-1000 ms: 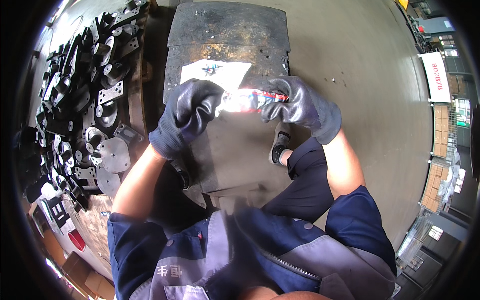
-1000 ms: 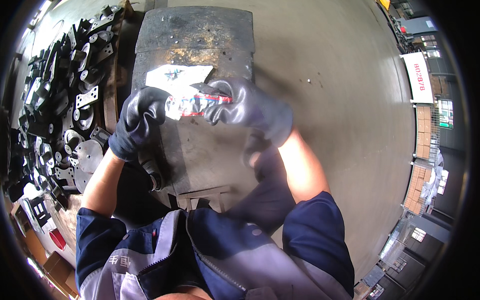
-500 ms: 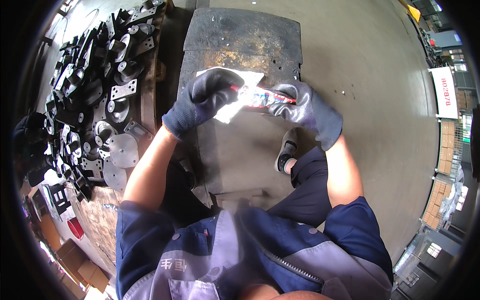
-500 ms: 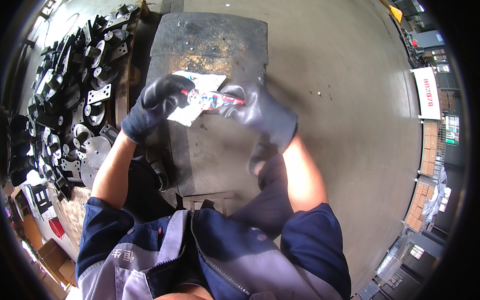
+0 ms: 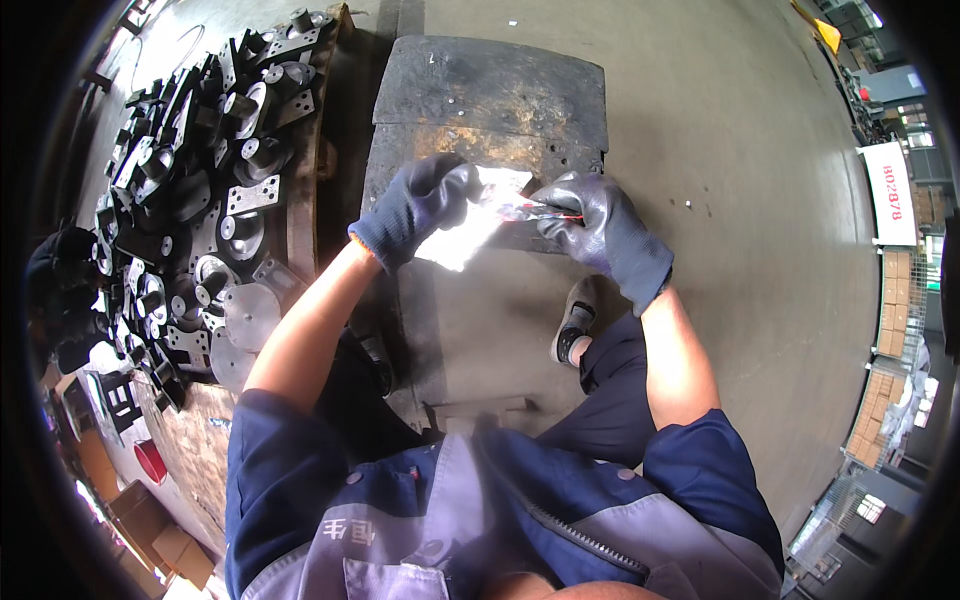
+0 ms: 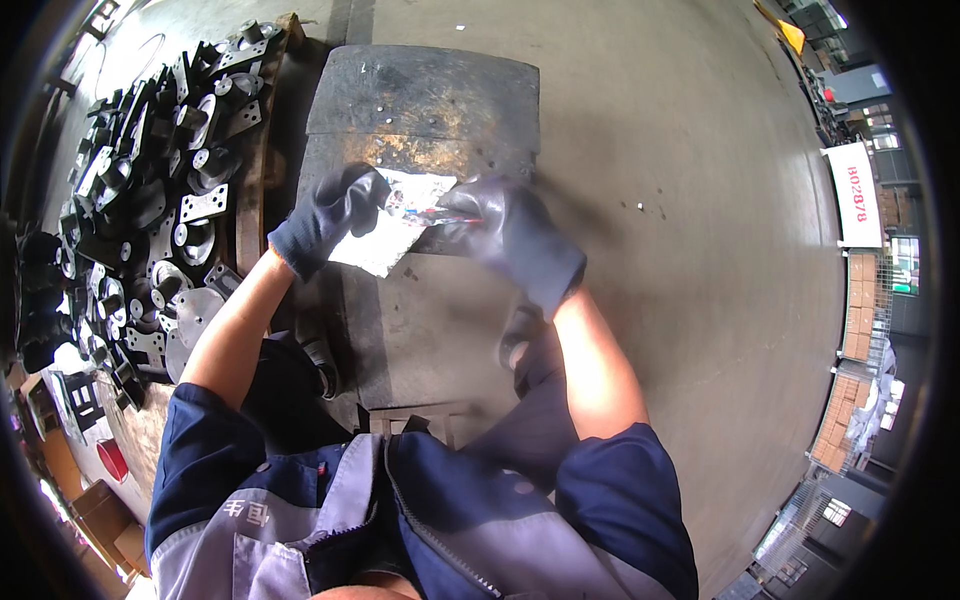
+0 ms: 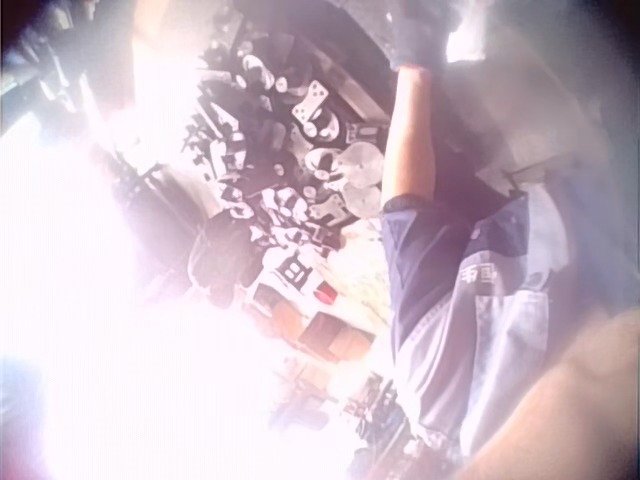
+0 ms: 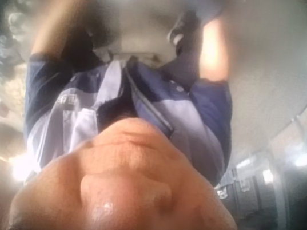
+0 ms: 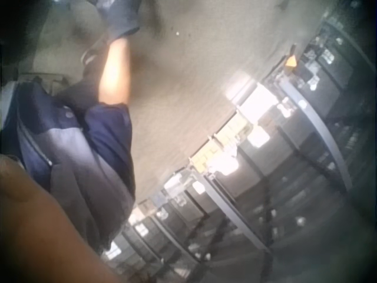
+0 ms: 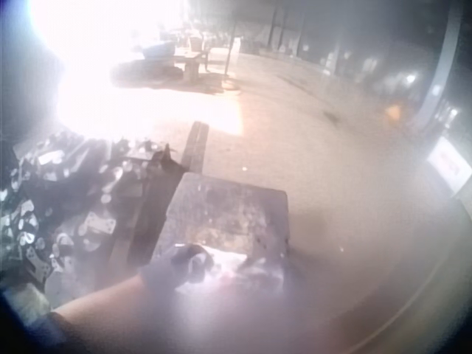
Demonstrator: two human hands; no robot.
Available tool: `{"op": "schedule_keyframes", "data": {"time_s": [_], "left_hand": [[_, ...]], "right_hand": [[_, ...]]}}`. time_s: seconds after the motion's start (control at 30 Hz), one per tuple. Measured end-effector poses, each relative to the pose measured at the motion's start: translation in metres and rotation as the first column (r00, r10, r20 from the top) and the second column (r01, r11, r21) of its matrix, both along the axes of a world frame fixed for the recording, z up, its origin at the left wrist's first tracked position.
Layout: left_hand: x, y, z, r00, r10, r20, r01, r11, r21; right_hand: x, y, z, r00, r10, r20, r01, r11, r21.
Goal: The person sits on the floor and peels stickers off a small rectangular card, then places the peeled stickers onto a white paper on a nearby surface. The person repeats this process with multiple stickers.
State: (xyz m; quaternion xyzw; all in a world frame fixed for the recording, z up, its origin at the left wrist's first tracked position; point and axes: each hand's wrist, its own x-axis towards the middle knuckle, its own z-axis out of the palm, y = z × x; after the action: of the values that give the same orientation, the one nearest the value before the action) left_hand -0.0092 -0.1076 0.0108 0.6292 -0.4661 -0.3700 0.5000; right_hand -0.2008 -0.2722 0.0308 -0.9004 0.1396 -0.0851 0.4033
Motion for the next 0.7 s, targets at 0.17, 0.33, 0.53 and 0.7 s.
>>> {"op": "schedule_keyframes", "data": {"time_s": [0.17,0.33,0.53,0.7], "left_hand": [[0.003,-0.020,0.006,0.963,0.087,-0.254,-0.012,0.959,0.282],[0.029,-0.034,-0.010,0.986,-0.100,-0.136,0.155,0.855,0.494],[0.034,-0.034,-0.008,0.969,-0.232,-0.089,0.236,0.971,0.039],[0.034,-0.036,-0.016,0.971,-0.182,-0.154,0.199,0.975,0.100]], "right_hand": [[0.003,-0.003,-0.015,0.994,-0.091,-0.057,0.072,0.958,-0.278],[0.010,0.003,-0.014,0.975,-0.194,-0.109,0.110,0.847,-0.520],[0.009,-0.008,-0.022,0.991,-0.126,0.051,0.134,0.865,-0.484],[0.011,-0.003,-0.020,0.987,-0.105,0.122,0.140,0.936,-0.323]]}}
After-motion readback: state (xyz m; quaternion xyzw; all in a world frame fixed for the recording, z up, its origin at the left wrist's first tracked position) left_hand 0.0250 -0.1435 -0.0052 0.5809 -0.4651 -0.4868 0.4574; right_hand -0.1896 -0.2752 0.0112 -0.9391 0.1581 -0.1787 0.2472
